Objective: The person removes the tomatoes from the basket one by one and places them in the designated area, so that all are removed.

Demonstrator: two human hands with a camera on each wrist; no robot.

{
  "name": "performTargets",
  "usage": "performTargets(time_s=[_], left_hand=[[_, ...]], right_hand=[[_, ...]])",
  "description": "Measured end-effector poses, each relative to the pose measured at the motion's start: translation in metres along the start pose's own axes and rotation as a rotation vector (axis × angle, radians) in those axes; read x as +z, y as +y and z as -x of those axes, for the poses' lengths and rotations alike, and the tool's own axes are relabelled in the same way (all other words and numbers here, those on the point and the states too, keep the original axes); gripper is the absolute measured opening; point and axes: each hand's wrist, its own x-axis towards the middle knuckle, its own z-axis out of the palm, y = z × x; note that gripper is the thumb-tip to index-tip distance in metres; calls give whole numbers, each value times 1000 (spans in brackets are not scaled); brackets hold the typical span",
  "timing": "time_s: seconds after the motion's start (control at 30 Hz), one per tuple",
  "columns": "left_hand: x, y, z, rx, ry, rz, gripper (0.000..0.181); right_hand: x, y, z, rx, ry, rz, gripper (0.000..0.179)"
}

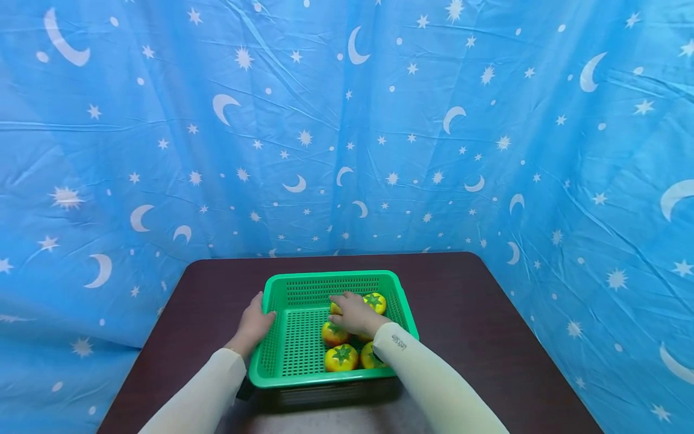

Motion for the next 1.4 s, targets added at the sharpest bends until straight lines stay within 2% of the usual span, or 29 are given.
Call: performTargets(time_s=[0.2, 0.33, 0.47, 0.73, 0.93, 1.23, 1.4], left_hand=[[0, 2, 2, 26, 21, 11, 71], [0, 4, 4, 19, 24, 3, 70], [-1, 6, 5, 0, 10, 2, 70], [-1, 4, 3, -7, 3, -24, 71], [0, 2, 1, 2, 10, -30, 70], [4, 3, 2, -23, 14, 2, 72], [3, 4, 2, -21, 18, 1, 72]], right_hand=[[7, -1, 0, -83, -39, 62, 52], [11, -2, 1, -96, -47, 80, 51], [12, -2, 1, -91, -19, 118, 51], [8, -2, -11, -9, 85, 121, 50], [5, 0, -21, 94, 106, 39, 51], [14, 6, -32, 157, 191, 49, 54], [16, 8, -33, 205, 212, 45, 52]])
